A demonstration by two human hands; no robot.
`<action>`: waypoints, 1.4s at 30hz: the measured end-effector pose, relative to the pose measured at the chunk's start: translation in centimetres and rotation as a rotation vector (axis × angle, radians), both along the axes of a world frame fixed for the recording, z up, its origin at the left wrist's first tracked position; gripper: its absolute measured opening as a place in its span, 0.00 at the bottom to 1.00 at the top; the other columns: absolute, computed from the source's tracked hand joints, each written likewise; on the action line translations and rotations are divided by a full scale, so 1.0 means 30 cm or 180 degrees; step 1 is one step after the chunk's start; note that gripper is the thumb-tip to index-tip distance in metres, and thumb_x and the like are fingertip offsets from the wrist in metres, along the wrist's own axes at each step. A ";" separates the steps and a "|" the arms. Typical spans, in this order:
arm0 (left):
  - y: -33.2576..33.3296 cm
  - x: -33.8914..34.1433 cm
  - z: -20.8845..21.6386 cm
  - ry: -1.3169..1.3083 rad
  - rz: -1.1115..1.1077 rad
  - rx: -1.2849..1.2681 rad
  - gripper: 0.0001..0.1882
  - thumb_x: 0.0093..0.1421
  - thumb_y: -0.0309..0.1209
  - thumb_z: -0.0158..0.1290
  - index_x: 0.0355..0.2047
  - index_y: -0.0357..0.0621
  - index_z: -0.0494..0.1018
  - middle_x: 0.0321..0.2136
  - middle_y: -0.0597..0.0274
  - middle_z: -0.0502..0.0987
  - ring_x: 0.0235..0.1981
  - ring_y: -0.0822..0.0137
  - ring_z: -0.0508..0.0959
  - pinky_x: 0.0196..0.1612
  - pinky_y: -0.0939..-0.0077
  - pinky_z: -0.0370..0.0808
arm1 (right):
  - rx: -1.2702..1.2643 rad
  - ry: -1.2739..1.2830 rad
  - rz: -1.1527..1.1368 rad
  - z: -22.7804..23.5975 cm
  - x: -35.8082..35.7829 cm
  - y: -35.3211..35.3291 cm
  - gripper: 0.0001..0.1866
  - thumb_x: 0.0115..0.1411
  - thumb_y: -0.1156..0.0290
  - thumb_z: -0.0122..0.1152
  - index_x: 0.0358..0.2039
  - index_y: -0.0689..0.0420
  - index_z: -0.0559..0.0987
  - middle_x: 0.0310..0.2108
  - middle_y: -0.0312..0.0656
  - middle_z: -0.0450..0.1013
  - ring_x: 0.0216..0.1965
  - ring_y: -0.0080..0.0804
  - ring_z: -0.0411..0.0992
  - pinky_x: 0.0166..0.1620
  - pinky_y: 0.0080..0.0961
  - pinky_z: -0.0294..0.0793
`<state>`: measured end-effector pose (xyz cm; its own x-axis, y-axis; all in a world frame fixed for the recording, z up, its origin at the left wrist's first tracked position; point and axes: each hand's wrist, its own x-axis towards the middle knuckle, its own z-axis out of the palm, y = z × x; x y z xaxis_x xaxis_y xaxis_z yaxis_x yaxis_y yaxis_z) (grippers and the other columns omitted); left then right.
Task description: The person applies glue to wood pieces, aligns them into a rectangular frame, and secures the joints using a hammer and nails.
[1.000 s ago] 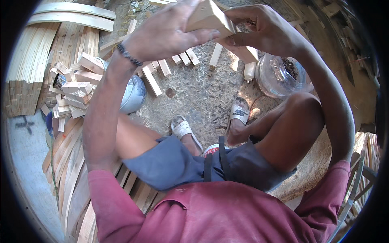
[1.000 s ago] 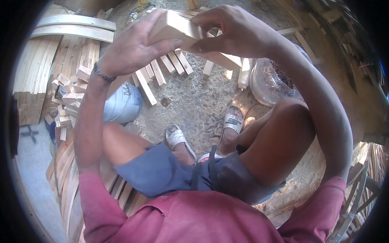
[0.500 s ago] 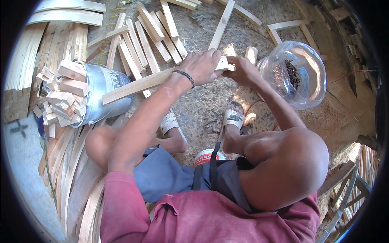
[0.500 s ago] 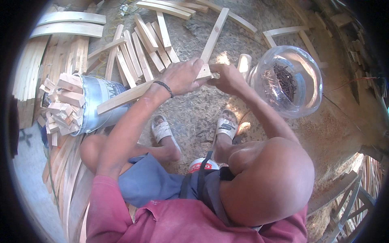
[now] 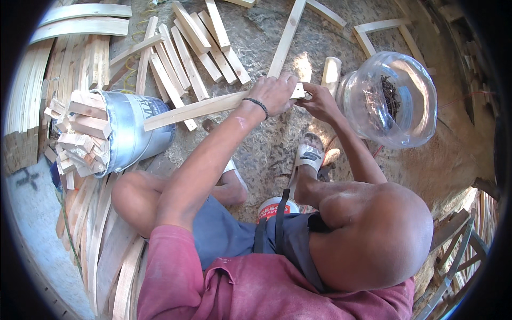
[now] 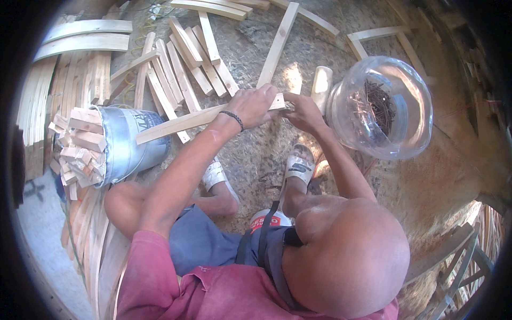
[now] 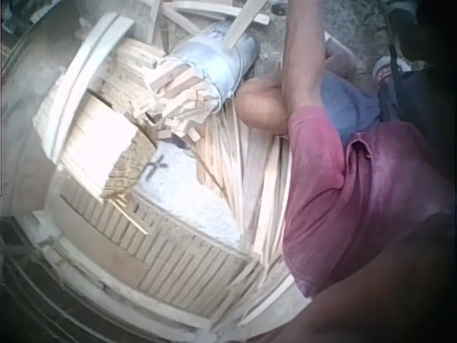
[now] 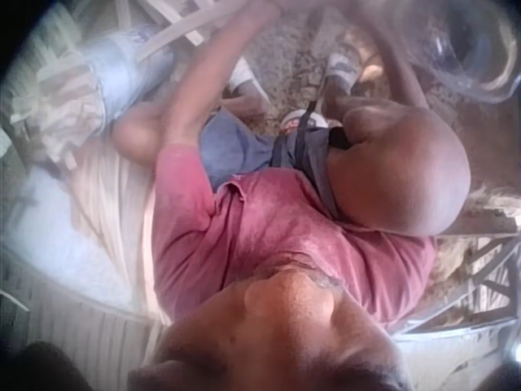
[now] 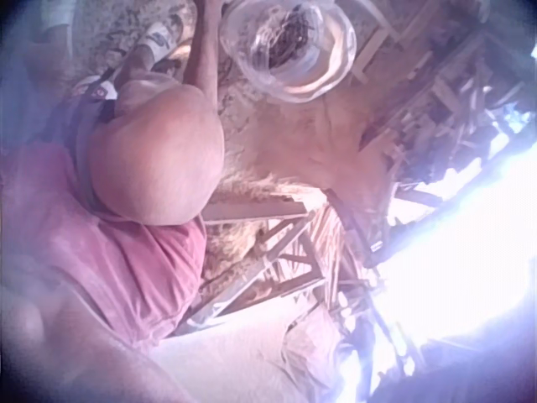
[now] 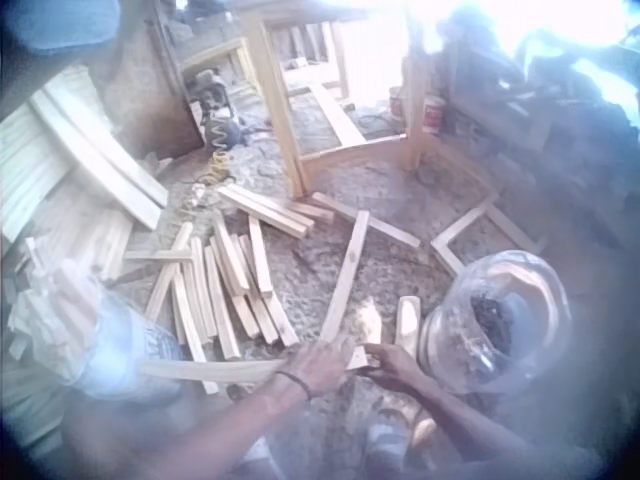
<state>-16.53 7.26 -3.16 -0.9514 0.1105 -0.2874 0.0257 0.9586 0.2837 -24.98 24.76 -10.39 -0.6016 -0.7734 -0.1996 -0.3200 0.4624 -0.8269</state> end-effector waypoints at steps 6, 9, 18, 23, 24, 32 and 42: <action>0.003 0.002 -0.007 -0.0126 0.0092 0.0060 0.23 0.60 0.39 0.59 0.48 0.38 0.65 0.46 0.46 0.75 0.44 0.42 0.80 0.47 0.48 0.77 | 0.0059 -0.0080 -0.0103 -0.012 0.013 0.012 0.21 0.56 0.62 0.69 0.50 0.53 0.81 0.38 0.52 0.81 0.40 0.49 0.80 0.43 0.40 0.76; -0.007 -0.006 -0.017 -0.0227 0.0133 0.0019 0.24 0.62 0.40 0.58 0.50 0.37 0.64 0.47 0.45 0.75 0.46 0.41 0.80 0.49 0.48 0.76 | 0.0433 -0.0437 -0.0295 0.023 0.010 0.024 0.26 0.58 0.58 0.66 0.55 0.57 0.77 0.38 0.56 0.81 0.42 0.48 0.81 0.47 0.38 0.77; -0.009 -0.029 -0.025 -0.0285 0.0126 -0.0095 0.25 0.62 0.43 0.58 0.50 0.38 0.64 0.49 0.44 0.75 0.49 0.42 0.78 0.49 0.49 0.76 | -0.0134 -0.0739 -0.1001 0.124 0.080 0.108 0.19 0.67 0.67 0.52 0.55 0.63 0.74 0.42 0.55 0.81 0.43 0.44 0.80 0.47 0.35 0.77; -0.014 -0.020 -0.024 -0.0241 0.0205 -0.0043 0.24 0.62 0.42 0.58 0.49 0.39 0.64 0.49 0.44 0.75 0.49 0.42 0.78 0.48 0.49 0.76 | -0.0899 -0.0786 -0.1133 0.130 0.087 0.098 0.15 0.68 0.71 0.54 0.51 0.63 0.76 0.41 0.51 0.82 0.41 0.36 0.81 0.44 0.31 0.77; -0.015 -0.017 -0.029 -0.0235 0.0186 -0.0050 0.23 0.62 0.42 0.58 0.48 0.39 0.64 0.49 0.44 0.75 0.49 0.42 0.78 0.48 0.49 0.76 | -0.0979 -0.0744 -0.1151 0.125 0.080 0.092 0.14 0.67 0.71 0.56 0.50 0.63 0.77 0.40 0.50 0.82 0.41 0.35 0.81 0.44 0.30 0.77; -0.017 -0.020 -0.032 -0.0229 0.0176 -0.0014 0.24 0.63 0.42 0.57 0.51 0.40 0.65 0.51 0.48 0.75 0.51 0.45 0.77 0.51 0.50 0.76 | -0.1866 -0.0003 -0.1369 0.194 0.064 -0.018 0.10 0.63 0.72 0.65 0.44 0.61 0.82 0.35 0.45 0.83 0.38 0.28 0.81 0.41 0.25 0.78; -0.018 -0.013 -0.059 -0.0091 0.0220 -0.0020 0.26 0.61 0.45 0.58 0.53 0.45 0.65 0.52 0.51 0.74 0.48 0.45 0.79 0.50 0.50 0.77 | -0.1196 0.0568 -0.1059 0.182 0.049 -0.062 0.10 0.61 0.74 0.68 0.42 0.60 0.84 0.37 0.44 0.82 0.38 0.28 0.81 0.43 0.25 0.80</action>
